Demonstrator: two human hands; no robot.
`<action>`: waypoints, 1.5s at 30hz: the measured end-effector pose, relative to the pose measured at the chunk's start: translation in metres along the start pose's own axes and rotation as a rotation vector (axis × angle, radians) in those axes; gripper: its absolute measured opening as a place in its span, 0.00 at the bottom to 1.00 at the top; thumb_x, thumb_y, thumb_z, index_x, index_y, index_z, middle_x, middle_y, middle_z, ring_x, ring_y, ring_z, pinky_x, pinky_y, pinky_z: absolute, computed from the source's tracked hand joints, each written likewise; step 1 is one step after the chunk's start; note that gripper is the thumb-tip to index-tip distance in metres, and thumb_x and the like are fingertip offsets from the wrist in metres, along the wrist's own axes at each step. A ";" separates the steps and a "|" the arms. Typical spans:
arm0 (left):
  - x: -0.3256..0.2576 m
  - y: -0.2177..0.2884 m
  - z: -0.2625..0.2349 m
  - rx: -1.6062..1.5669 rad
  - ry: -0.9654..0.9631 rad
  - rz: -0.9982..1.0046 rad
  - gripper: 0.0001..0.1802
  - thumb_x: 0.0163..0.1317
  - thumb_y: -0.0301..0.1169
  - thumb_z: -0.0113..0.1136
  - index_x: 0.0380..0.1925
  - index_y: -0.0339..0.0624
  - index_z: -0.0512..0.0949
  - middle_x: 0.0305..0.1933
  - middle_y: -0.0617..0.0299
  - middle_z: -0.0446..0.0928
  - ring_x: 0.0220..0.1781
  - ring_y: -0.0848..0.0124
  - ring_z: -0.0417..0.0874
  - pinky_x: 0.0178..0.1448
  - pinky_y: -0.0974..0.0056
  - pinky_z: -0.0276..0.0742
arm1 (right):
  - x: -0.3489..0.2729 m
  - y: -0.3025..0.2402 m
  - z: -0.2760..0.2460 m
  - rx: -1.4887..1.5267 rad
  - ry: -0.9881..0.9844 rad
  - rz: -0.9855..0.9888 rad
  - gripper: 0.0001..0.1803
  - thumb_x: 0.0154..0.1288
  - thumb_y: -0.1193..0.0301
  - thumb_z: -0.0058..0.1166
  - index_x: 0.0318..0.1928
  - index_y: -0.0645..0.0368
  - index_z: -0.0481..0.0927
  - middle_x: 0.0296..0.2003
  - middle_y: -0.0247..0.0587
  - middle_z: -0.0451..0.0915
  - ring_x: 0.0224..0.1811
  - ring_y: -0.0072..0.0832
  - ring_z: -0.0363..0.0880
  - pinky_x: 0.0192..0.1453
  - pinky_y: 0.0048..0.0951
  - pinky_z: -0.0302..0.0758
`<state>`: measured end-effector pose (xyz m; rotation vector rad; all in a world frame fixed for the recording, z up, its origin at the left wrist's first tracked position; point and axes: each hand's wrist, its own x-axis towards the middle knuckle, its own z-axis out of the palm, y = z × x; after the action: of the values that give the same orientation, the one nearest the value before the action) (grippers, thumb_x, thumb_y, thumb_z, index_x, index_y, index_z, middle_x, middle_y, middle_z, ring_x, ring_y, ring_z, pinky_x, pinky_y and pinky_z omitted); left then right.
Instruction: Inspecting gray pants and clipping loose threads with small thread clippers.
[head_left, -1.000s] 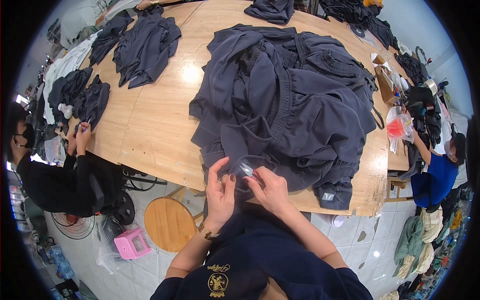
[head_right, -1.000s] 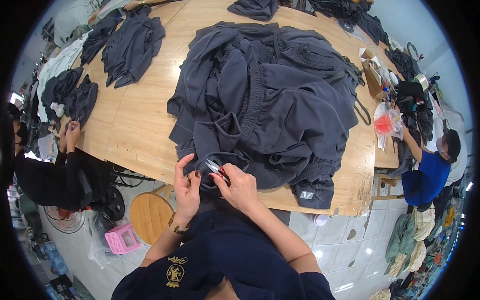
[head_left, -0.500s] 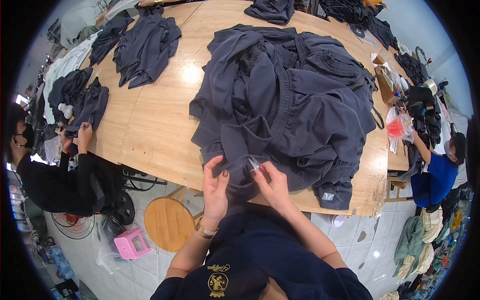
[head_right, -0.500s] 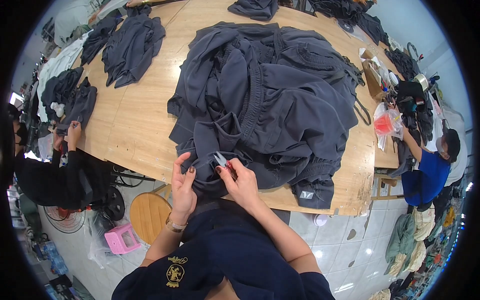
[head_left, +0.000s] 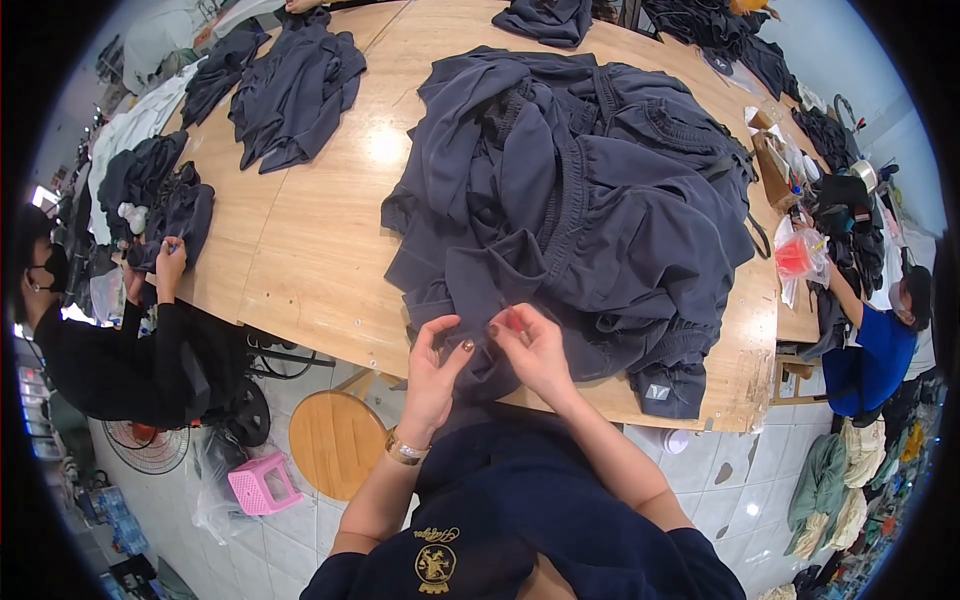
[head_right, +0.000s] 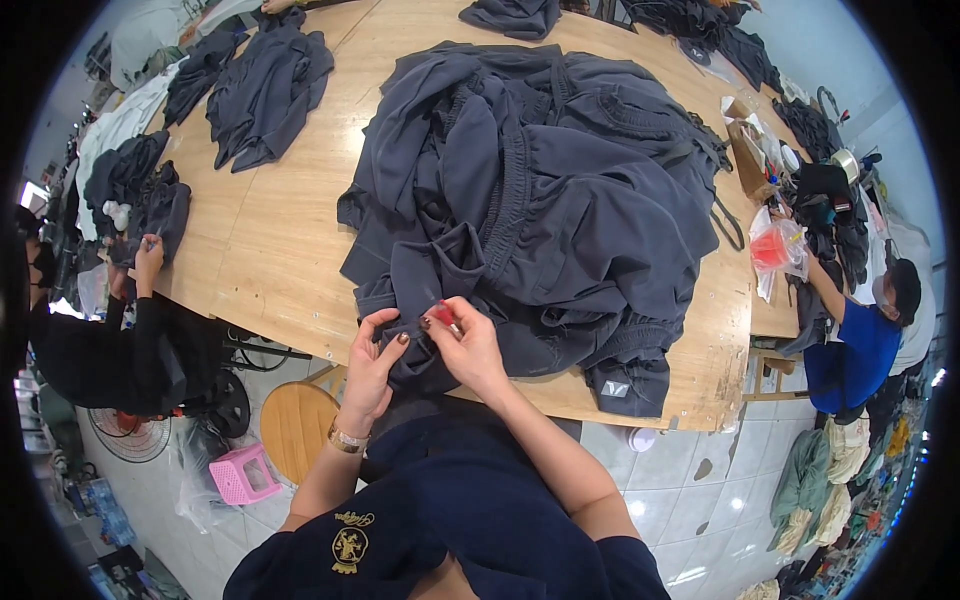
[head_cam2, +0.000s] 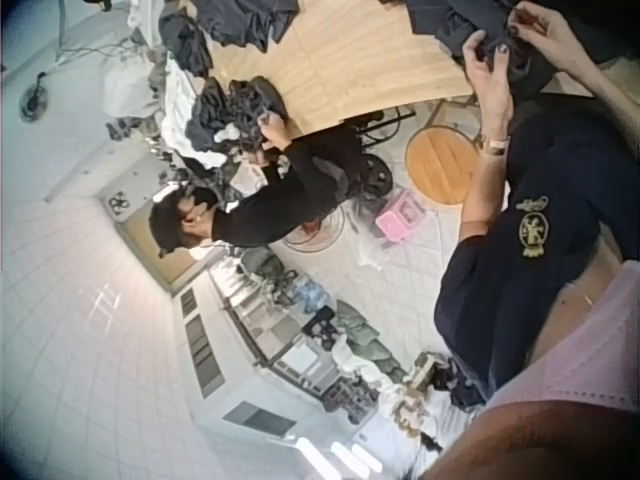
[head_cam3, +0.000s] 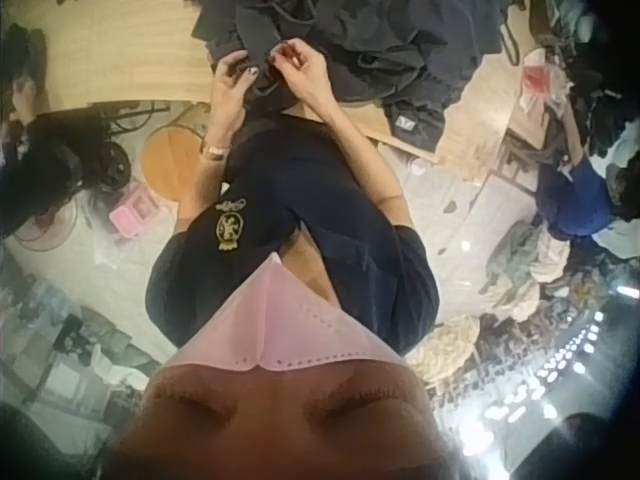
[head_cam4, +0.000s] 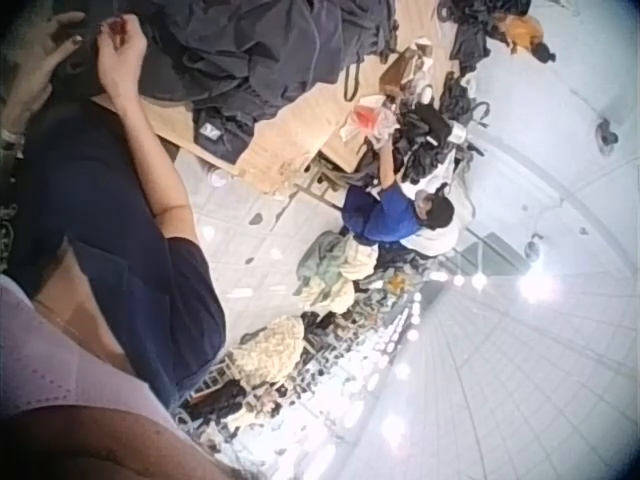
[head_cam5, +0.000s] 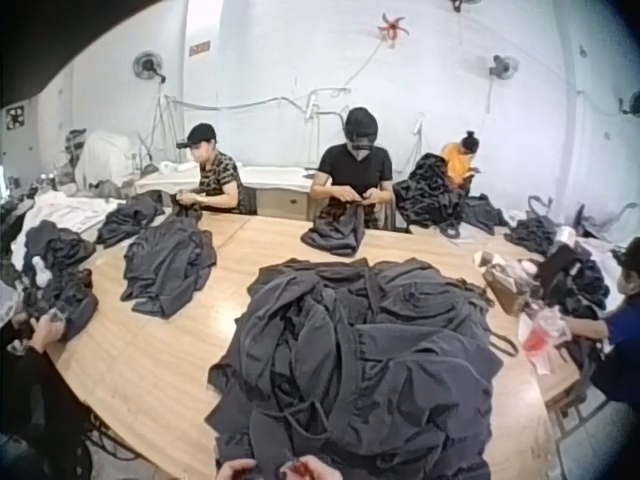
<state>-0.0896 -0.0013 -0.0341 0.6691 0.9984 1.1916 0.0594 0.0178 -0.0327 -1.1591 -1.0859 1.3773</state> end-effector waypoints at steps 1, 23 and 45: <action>0.000 0.002 -0.001 -0.001 0.003 0.000 0.21 0.61 0.18 0.56 0.54 0.36 0.66 0.50 0.61 0.72 0.48 0.78 0.74 0.55 0.74 0.69 | 0.000 -0.003 -0.003 0.038 0.033 0.028 0.03 0.64 0.77 0.53 0.37 0.63 0.74 0.31 0.27 0.75 0.32 0.11 0.69 0.37 0.14 0.67; 0.024 0.020 -0.025 -0.242 -0.208 -0.358 0.13 0.65 0.23 0.50 0.49 0.33 0.74 0.45 0.56 0.79 0.45 0.72 0.81 0.51 0.67 0.79 | 0.010 -0.004 -0.038 -1.043 -0.196 -0.710 0.15 0.51 0.60 0.64 0.31 0.55 0.74 0.21 0.34 0.73 0.19 0.32 0.74 0.24 0.30 0.67; 0.024 0.021 -0.027 -0.245 -0.232 -0.394 0.14 0.64 0.23 0.51 0.50 0.32 0.74 0.46 0.55 0.79 0.45 0.71 0.82 0.51 0.68 0.79 | 0.014 -0.009 -0.035 -1.078 -0.237 -0.749 0.15 0.51 0.60 0.64 0.27 0.54 0.74 0.21 0.33 0.74 0.19 0.32 0.74 0.23 0.30 0.66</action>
<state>-0.1215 0.0257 -0.0345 0.3830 0.7315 0.8485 0.0948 0.0341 -0.0300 -1.0781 -2.2770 0.2737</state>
